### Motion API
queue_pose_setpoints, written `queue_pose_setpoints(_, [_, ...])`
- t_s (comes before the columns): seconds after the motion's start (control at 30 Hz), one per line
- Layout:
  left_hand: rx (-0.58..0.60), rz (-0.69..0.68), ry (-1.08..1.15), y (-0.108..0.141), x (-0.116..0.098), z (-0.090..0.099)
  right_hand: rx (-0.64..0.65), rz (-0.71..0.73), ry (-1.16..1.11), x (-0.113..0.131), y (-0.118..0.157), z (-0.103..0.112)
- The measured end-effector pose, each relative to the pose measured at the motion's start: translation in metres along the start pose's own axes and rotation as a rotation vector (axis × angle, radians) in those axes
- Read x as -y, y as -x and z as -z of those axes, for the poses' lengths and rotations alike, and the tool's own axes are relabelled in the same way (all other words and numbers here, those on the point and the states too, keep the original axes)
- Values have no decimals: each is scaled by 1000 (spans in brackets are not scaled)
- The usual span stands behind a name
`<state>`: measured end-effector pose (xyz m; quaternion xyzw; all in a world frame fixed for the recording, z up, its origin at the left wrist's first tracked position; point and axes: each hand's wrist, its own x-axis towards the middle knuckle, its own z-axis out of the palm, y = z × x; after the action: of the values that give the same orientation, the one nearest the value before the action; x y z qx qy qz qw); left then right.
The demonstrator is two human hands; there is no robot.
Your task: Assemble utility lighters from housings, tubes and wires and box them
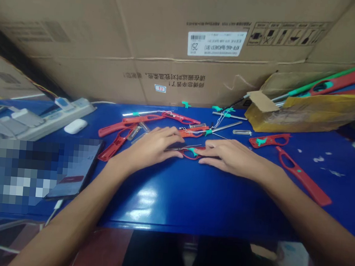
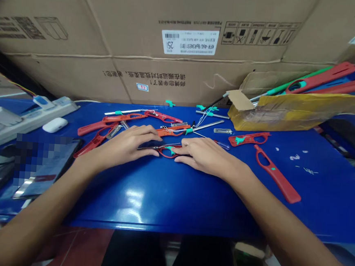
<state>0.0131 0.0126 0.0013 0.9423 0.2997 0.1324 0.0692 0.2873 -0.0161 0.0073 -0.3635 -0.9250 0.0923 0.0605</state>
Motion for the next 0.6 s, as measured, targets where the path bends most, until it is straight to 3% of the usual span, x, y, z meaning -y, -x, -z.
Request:
queue_pose_setpoints(0.2, [53,-5,78,5,9,7,-5,-16,40,4,-1,0])
queue_pose_setpoints(0.6, [28,56,72,4,10,2,-39,-39,-18,5,-5,-6])
